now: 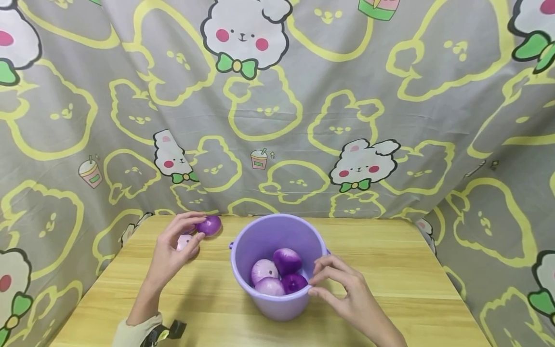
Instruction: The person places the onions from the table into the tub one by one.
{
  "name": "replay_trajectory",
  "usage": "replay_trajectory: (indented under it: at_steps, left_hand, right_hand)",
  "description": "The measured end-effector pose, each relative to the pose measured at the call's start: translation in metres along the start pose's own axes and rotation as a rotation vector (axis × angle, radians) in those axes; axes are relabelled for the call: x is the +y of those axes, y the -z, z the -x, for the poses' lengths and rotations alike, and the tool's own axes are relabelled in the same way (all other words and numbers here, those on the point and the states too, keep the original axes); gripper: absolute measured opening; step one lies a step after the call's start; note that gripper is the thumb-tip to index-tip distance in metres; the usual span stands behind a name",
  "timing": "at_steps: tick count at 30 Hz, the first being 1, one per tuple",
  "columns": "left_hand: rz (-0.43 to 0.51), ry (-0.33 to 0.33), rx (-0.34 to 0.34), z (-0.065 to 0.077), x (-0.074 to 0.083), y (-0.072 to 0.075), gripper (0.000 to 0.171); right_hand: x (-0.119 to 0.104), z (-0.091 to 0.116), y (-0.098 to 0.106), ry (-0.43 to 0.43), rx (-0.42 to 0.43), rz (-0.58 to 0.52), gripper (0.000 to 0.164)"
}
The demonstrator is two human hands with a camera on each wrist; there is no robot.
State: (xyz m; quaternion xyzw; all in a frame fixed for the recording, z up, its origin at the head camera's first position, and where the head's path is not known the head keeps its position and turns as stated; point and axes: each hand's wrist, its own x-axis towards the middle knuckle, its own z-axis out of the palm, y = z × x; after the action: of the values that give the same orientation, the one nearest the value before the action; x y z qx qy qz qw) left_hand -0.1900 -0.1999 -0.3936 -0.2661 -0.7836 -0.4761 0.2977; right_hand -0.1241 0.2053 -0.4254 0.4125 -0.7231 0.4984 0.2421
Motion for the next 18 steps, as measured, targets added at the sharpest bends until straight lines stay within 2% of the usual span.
replay_trajectory:
  at_steps: [9, 18]
  left_hand:
    - [0.037, 0.025, 0.001, 0.0003, -0.0047, 0.0021, 0.034]
    - [-0.022, 0.021, 0.026, 0.0008, -0.0055, 0.0030, 0.034]
  right_hand:
    - [-0.0002, 0.0006, 0.0003, -0.002, 0.000, 0.006, 0.049]
    - [-0.0003, 0.0003, 0.0003, -0.008, 0.001, 0.020, 0.050]
